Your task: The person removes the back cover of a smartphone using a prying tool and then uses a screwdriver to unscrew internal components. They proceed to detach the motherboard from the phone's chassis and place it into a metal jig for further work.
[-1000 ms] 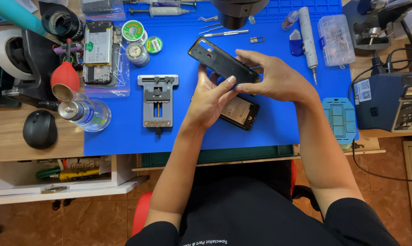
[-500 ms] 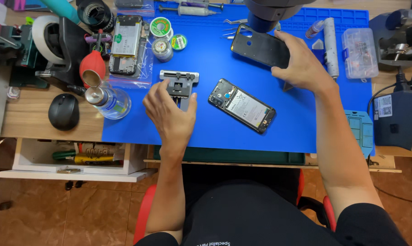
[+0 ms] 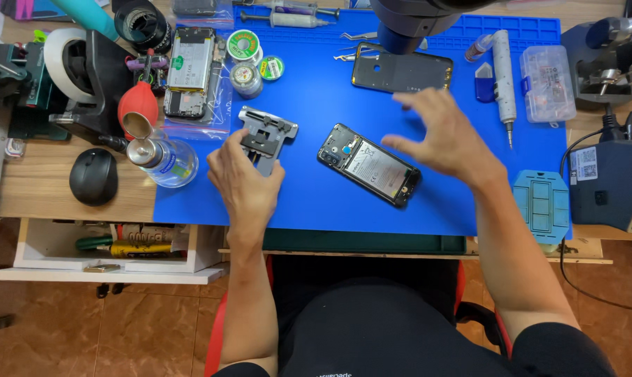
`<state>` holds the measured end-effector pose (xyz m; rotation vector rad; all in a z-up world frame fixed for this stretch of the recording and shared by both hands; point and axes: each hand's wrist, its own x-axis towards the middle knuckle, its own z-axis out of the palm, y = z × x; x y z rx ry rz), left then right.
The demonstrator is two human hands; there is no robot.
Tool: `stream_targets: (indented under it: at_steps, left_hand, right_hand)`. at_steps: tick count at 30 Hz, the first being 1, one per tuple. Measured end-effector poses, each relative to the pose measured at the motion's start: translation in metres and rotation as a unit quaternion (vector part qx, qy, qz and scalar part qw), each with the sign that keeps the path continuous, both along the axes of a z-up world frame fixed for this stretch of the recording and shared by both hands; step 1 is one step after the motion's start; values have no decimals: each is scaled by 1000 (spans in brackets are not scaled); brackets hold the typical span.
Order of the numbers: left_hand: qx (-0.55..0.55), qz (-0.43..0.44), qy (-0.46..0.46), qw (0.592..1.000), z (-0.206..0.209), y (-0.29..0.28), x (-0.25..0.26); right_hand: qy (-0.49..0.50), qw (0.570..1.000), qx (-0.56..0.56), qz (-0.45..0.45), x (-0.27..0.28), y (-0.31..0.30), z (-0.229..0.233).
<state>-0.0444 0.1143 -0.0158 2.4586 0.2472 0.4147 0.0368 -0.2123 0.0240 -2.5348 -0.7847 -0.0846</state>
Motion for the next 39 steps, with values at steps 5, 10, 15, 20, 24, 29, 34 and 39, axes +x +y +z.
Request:
stream_targets:
  at_steps: [5, 10, 15, 20, 24, 29, 34, 39]
  left_hand:
    - [14, 3, 17, 1000, 1, 16, 3]
    - [43, -14, 23, 999, -1, 19, 5]
    - [46, -76, -46, 995, 31, 3, 9]
    - [-62, -312, -35, 947, 32, -28, 18]
    - [-12, -423, -10, 906, -5, -58, 40]
    - [31, -453, -31, 890, -18, -72, 62]
    - [20, -472, -44, 880, -20, -71, 61]
    - [2, -431, -65, 900, -28, -76, 56]
  right_hand:
    - [38, 996, -81, -11, -47, 26, -19]
    - [42, 999, -35, 1, -41, 34, -26]
    - [35, 993, 78, 85, -12, 51, -30]
    - [-106, 993, 13, 53, 44, 8, -27]
    - [-38, 993, -92, -57, 81, -31, -18]
    - [102, 986, -99, -91, 81, -22, 10]
    - [59, 995, -45, -67, 70, -13, 7]
    - [38, 999, -22, 13, 58, 24, -4]
